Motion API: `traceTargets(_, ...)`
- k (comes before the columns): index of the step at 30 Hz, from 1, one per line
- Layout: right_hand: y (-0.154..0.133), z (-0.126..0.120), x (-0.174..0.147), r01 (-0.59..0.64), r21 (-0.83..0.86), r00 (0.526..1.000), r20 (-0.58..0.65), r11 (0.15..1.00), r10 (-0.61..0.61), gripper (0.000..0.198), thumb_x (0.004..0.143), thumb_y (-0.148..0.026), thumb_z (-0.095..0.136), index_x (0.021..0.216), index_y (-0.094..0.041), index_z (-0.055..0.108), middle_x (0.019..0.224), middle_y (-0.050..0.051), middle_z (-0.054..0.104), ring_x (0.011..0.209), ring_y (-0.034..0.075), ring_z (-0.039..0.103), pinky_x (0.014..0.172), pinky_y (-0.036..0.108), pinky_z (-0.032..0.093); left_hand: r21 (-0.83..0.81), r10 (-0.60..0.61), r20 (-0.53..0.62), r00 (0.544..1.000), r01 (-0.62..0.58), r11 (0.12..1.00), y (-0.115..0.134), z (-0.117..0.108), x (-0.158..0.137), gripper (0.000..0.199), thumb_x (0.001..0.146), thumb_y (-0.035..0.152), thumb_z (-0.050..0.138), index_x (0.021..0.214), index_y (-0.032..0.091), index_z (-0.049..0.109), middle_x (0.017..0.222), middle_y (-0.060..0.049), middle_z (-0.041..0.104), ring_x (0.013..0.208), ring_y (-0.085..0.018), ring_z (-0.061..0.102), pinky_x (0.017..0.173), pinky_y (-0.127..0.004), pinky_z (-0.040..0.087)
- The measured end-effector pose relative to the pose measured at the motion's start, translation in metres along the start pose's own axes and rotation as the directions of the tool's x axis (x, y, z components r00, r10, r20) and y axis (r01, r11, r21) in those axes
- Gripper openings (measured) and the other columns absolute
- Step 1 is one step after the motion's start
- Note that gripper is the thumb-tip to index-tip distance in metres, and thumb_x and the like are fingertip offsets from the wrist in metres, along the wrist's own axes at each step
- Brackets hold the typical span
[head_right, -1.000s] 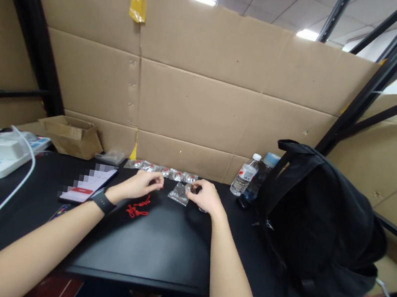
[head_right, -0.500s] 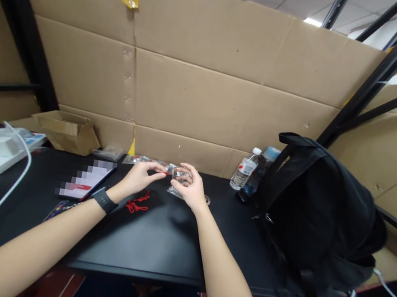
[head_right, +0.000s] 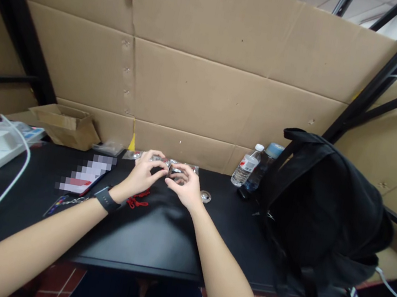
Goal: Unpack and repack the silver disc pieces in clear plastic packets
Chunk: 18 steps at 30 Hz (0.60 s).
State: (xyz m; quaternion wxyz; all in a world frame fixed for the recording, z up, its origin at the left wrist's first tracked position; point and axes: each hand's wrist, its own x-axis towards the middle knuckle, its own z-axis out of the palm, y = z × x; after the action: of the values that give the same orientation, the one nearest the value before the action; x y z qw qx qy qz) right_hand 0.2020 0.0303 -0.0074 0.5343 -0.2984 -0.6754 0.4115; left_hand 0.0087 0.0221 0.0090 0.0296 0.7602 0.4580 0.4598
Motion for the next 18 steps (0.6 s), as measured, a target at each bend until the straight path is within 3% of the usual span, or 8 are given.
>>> traceTargets(8, 0.0036, 0.0015, -0.0020, 0.037, -0.045, 0.999, 0.008, 0.998, -0.037, 0.043, 0.073, -0.035, 0.084, 0.111, -0.023, 0.067, 0.121, 0.009, 0.072, 0.095, 0.023, 0.075, 0.073, 0.030, 0.057, 0.073, 0.038, -0.019, 0.999, -0.036, 0.997, 0.0060, 0.0021, -0.0042, 0.010, 0.094, 0.029, 0.065, 0.092, 0.026, 0.074, 0.124, -0.006, 0.059, 0.121, -0.028, 0.048, 0.108, -0.051, 0.033)
traceTargets(14, 0.0054, -0.0004, -0.0002, -0.028, -0.032, 1.000, 0.007, 0.999, 0.028, 0.043, 0.072, -0.038, 0.087, 0.108, -0.024, 0.068, 0.127, 0.009, 0.071, 0.095, 0.023, 0.075, 0.075, 0.031, 0.058, 0.126, 0.094, -0.022, 0.995, -0.091, 0.988, 0.0044, 0.0016, -0.0037, 0.009, 0.095, 0.027, 0.065, 0.093, 0.026, 0.074, 0.123, -0.007, 0.061, 0.122, -0.029, 0.049, 0.106, -0.051, 0.034)
traceTargets(18, 0.0053, -0.0072, 0.0041, 0.008, -0.226, 1.000, -0.014, 0.974, -0.011, 0.030, 0.082, -0.045, 0.077, 0.101, -0.022, 0.072, 0.110, 0.008, 0.075, 0.100, 0.024, 0.072, 0.078, 0.033, 0.057, 0.159, 0.113, -0.016, 0.993, -0.109, 0.981, 0.0024, 0.0028, -0.0037, 0.008, 0.094, 0.025, 0.065, 0.095, 0.025, 0.073, 0.124, -0.008, 0.062, 0.123, -0.030, 0.048, 0.104, -0.050, 0.035)
